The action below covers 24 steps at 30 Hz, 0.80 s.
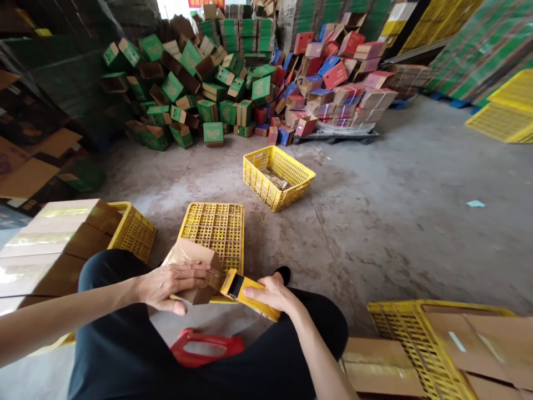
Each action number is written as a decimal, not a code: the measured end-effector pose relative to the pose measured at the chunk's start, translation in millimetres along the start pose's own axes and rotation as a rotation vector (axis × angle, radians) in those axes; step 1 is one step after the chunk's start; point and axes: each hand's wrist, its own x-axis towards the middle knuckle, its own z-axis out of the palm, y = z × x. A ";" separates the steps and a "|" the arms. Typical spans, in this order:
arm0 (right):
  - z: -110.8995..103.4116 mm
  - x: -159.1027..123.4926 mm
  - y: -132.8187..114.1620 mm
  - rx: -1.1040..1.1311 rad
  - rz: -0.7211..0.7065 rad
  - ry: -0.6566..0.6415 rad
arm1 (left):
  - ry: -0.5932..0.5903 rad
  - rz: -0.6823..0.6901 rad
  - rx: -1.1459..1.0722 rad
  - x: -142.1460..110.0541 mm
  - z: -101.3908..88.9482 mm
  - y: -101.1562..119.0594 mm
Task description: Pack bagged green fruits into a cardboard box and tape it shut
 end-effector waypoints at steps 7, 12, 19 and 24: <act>11.2 15.6 -13.7 -0.097 -0.035 -0.035 | -0.013 -0.030 0.026 5.2 1.9 5.5; 12.9 22.2 -26.4 -0.068 0.017 -0.048 | 0.062 -0.122 0.115 -4.8 2.9 7.5; 20.1 25.8 -41.2 0.040 0.016 -0.078 | 0.793 -1.098 -0.345 -28.2 25.7 -7.8; 28.6 22.4 -53.5 0.047 0.011 -0.055 | 0.630 -1.339 -1.071 -27.4 22.7 0.0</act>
